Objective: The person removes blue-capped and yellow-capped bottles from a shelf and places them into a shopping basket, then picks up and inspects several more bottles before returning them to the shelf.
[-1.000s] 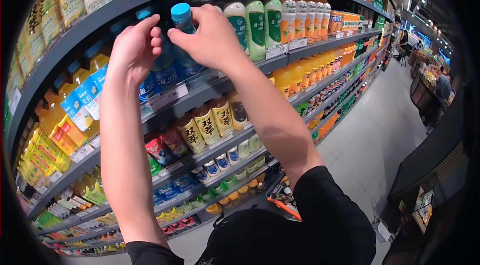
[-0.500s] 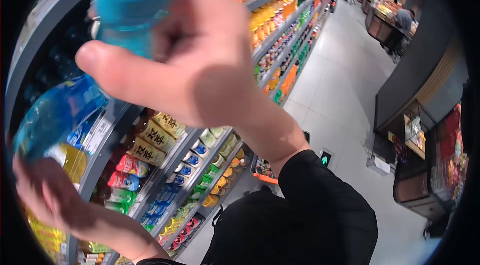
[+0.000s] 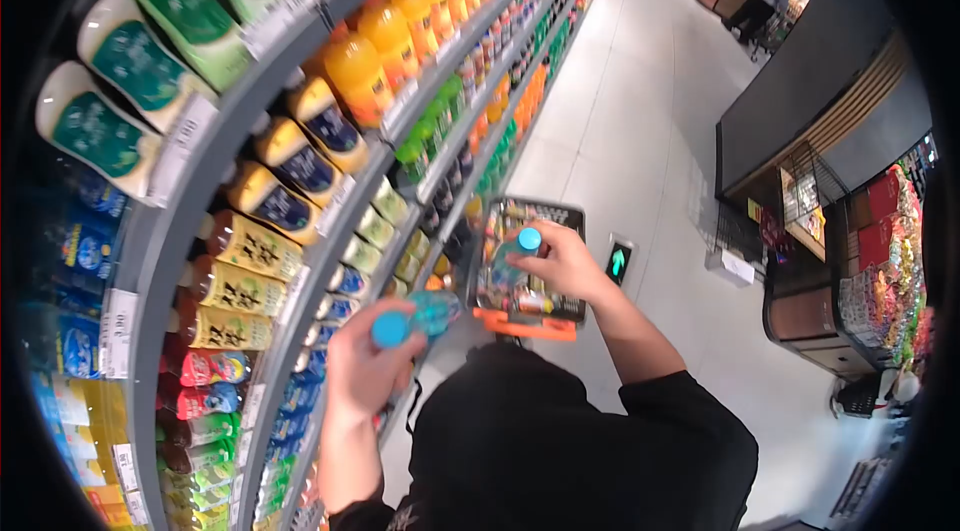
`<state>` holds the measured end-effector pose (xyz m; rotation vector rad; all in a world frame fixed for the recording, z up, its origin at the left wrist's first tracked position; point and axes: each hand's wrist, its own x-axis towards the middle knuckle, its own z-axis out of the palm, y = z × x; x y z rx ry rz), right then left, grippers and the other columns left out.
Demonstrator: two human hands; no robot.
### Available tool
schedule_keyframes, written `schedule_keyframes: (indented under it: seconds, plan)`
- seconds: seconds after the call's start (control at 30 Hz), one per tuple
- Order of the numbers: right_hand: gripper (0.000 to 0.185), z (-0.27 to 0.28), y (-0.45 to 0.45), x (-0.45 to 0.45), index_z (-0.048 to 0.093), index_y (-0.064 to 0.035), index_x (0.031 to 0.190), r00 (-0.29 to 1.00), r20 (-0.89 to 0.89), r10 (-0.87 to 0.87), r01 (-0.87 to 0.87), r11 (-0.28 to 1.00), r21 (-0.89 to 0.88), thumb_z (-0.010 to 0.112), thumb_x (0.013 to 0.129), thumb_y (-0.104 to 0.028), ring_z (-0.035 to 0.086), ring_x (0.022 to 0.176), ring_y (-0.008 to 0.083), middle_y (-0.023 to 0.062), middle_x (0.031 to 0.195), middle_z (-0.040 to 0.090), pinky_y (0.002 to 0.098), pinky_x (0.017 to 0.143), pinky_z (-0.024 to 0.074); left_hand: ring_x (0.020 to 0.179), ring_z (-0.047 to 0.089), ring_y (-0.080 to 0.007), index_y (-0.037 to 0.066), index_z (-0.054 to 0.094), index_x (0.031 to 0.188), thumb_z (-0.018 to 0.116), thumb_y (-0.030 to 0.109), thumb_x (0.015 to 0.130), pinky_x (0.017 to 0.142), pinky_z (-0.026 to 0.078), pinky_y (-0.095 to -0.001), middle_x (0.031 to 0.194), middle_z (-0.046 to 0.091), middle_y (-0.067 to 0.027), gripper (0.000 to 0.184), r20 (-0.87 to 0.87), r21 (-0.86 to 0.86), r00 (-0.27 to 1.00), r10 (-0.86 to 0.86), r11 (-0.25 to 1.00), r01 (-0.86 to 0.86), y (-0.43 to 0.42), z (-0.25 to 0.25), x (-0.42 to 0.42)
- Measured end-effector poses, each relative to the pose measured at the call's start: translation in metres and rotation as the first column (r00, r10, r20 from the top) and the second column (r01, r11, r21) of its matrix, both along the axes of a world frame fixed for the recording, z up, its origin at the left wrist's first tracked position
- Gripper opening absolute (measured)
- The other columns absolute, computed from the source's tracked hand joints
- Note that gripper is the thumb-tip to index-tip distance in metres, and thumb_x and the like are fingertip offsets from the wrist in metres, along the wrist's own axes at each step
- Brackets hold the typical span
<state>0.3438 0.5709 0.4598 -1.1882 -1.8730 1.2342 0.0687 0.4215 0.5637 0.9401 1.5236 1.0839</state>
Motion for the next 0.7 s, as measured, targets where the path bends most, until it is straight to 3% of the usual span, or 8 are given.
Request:
schedule_keyframes:
  seconds: [0.07,0.1,0.13,0.17,0.2,0.33,0.43,0.7]
  plan:
    - [0.030,-0.102,0.005,0.022,0.075,-0.0068,0.112,0.981,0.193,-0.028,-0.027,0.960,0.279,0.082,0.085,-0.017,0.067,0.085,0.0294,0.0126,0.092,0.067,0.0393,0.079,0.0535,0.054,0.055,-0.0060,0.002,0.069,0.121,0.077,-0.002,0.091,0.046,0.040,-0.0238,0.078,0.065,-0.0006,0.032,0.075,-0.011,0.997,-0.020,1.000,0.020,0.027,-0.065,0.009]
    - [0.031,-0.114,0.003,0.029,0.075,-0.0068,0.111,0.943,0.331,-0.022,-0.026,0.990,0.141,0.082,0.083,-0.018,0.067,0.094,0.0407,0.0196,0.098,0.069,0.0463,0.085,0.0544,0.057,0.054,-0.0048,0.004,0.069,0.122,0.080,0.002,0.091,0.049,0.040,-0.0231,0.080,0.064,0.0016,0.033,0.040,-0.065,0.999,-0.031,0.997,0.033,0.038,-0.088,0.017]
    - [0.029,-0.155,0.000,0.038,0.074,-0.0055,0.108,0.924,0.373,-0.086,0.033,0.989,0.146,0.081,0.084,-0.020,0.068,0.096,0.0410,0.0199,0.099,0.070,0.0476,0.085,0.0544,0.058,0.052,-0.0045,0.004,0.071,0.119,0.084,0.006,0.089,0.050,0.040,-0.0251,0.079,0.063,0.0042,0.033,-0.086,-0.104,0.994,-0.067,0.993,0.058,0.048,-0.103,0.026]
    - [0.029,-0.180,0.000,0.047,0.073,-0.0043,0.104,0.917,0.377,-0.130,0.092,0.989,0.117,0.081,0.085,-0.025,0.068,0.099,0.0416,0.0209,0.100,0.070,0.0496,0.087,0.0541,0.062,0.051,-0.0044,0.003,0.074,0.114,0.088,0.008,0.085,0.054,0.041,-0.0273,0.076,0.061,0.0042,0.033,-0.302,0.051,0.949,-0.089,0.993,0.110,0.056,-0.152,0.024]
    - [0.038,-0.215,0.003,0.059,0.072,-0.0068,0.113,0.853,0.513,-0.099,0.103,0.994,0.020,0.081,0.085,-0.031,0.070,0.102,0.0423,0.0217,0.110,0.072,0.0517,0.087,0.0556,0.065,0.052,-0.0058,0.003,0.074,0.113,0.089,0.009,0.083,0.057,0.043,-0.0279,0.078,0.061,0.0027,0.034,-0.380,-0.005,0.916,-0.127,0.991,0.135,0.065,-0.163,0.029]
    - [0.040,-0.287,0.002,0.089,0.071,-0.0063,0.104,0.772,0.592,-0.230,0.336,0.939,-0.074,0.081,0.085,-0.039,0.072,0.093,0.0433,0.0217,0.096,0.074,0.0517,0.081,0.0569,0.074,0.060,-0.0126,0.004,0.075,0.113,0.089,0.009,0.082,0.063,0.049,-0.0289,0.087,0.061,-0.0038,0.035,-0.613,0.036,0.757,-0.224,0.950,0.311,0.096,-0.221,0.045]
    - [0.043,-0.311,-0.006,0.098,0.068,-0.0072,0.110,0.673,0.699,-0.244,0.486,0.857,-0.169,0.079,0.087,-0.042,0.072,0.097,0.0438,0.0220,0.097,0.075,0.0520,0.083,0.0575,0.072,0.056,-0.0112,0.003,0.075,0.113,0.089,0.005,0.081,0.064,0.048,-0.0273,0.094,0.059,-0.0049,0.035,-0.527,0.108,0.831,-0.179,0.956,0.274,0.113,-0.269,0.063]
    - [0.048,-0.426,-0.021,0.123,0.052,-0.0057,0.129,0.553,0.816,-0.170,0.715,0.599,-0.361,0.063,0.097,-0.039,0.070,0.109,0.0470,0.0282,0.112,0.073,0.0554,0.096,0.0541,0.089,0.069,-0.0347,0.006,0.071,0.111,0.082,0.011,0.086,0.078,0.056,-0.0426,0.106,0.063,-0.0139,0.028,-0.570,-0.103,0.748,-0.340,0.933,0.345,0.143,-0.366,0.102]
